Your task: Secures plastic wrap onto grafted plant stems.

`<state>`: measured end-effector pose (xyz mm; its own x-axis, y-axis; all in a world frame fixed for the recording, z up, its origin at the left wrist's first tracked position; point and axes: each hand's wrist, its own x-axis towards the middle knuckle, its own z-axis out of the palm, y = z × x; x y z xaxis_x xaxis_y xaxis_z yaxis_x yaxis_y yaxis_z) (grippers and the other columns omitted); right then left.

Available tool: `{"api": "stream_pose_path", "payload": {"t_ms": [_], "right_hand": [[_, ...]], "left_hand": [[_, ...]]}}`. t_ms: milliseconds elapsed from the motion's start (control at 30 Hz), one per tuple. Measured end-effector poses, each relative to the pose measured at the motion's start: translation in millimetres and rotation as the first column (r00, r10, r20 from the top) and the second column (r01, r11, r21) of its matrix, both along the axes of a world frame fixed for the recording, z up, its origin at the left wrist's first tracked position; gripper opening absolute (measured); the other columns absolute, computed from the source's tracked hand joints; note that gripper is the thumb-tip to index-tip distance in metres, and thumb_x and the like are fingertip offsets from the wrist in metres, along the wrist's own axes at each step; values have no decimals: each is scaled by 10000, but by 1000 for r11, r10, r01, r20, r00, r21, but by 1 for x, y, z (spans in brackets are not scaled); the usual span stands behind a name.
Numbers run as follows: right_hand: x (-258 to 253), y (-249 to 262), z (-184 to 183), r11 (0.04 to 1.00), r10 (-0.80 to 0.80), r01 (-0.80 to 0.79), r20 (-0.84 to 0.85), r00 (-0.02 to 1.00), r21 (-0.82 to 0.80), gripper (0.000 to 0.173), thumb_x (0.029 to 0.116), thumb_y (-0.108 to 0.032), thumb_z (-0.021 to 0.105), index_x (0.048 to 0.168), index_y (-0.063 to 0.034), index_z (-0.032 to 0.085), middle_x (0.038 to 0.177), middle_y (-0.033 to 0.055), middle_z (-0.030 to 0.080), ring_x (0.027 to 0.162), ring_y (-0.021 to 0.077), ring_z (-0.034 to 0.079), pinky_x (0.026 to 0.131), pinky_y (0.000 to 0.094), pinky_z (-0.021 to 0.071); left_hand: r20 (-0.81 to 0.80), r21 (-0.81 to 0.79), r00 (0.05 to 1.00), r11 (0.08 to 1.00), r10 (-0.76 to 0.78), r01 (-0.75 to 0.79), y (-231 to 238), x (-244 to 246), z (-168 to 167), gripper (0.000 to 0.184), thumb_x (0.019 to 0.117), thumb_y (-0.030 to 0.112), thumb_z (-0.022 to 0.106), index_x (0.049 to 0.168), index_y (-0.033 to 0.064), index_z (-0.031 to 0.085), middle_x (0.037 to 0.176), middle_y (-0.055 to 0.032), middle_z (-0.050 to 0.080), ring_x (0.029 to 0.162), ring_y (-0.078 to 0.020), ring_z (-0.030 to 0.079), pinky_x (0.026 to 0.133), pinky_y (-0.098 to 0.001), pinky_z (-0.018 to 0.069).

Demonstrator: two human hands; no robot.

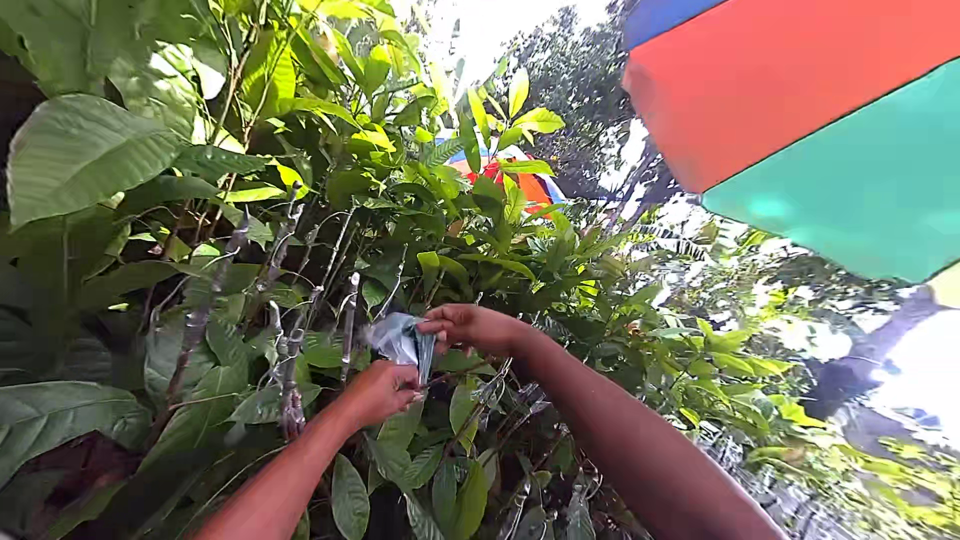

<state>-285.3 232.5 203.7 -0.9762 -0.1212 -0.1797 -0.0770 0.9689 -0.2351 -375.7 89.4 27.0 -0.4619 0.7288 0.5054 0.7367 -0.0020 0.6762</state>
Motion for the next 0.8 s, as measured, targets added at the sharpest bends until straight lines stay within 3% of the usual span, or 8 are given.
{"api": "stream_pose_path", "payload": {"t_ms": [67,133,233,333,500,600,700,800], "right_hand": [[0,18,-24,937,-24,49,-77,997,347,371,1012,-179,611,1364,-63,612,1286,173,674,1164,320,658,994,573,512],[22,-15,-44,873,25,43,-133,991,485,302,982,-193,641,1248,-51,653,1112,212,711,1078,420,675,934,662,497],[39,-67,-30,942,88,-62,-65,994,331,220,979,-137,642,1162,-23,682,971,172,714,876,324,691,815,553,542],[8,-30,-5,998,1,5,114,993,-58,268,1050,-116,524,1288,-41,621,1124,79,699,796,104,638,658,303,513],[5,35,-55,985,66,-72,42,997,159,351,1015,-107,600,1356,-26,621,1297,174,671,1185,303,651,1046,541,484],[15,36,-73,978,-14,31,-85,996,205,296,968,-238,703,1181,-33,694,1093,143,731,1043,292,692,966,557,515],[35,-18,-66,915,-27,88,-157,987,394,334,997,-230,631,1287,-64,630,1061,196,713,1031,391,685,915,615,513],[47,-60,-44,933,92,-64,-63,994,354,240,1004,-145,600,1208,-41,674,983,179,716,889,347,699,819,567,544]], "left_hand": [[84,115,996,993,-1,-9,-7,-9,-1,210,989,191,675,1100,20,722,992,-109,748,829,-189,739,849,-407,612],[244,201,969,976,37,-88,-10,-7,0,185,966,150,706,1092,15,709,974,-90,739,767,-157,734,785,-359,633],[259,83,959,986,117,-143,-1,15,11,167,939,115,707,1049,-10,692,870,-99,706,690,-172,677,734,-385,588],[137,-34,990,999,37,-33,13,15,3,292,926,159,732,1144,-26,677,991,-162,720,859,-254,712,871,-482,576],[163,140,986,989,21,-44,-5,-6,-3,165,956,165,708,1032,18,706,886,-76,741,752,-147,723,793,-366,611],[302,208,951,968,73,-140,-4,-1,0,139,938,142,724,1002,21,698,858,-63,727,680,-133,706,716,-329,618],[396,198,909,954,132,-225,0,2,8,144,940,140,732,1003,14,698,854,-72,726,651,-138,705,681,-328,625],[208,25,968,989,139,-148,1,13,12,134,942,130,699,990,5,701,842,-89,707,722,-177,684,767,-401,581]]}}
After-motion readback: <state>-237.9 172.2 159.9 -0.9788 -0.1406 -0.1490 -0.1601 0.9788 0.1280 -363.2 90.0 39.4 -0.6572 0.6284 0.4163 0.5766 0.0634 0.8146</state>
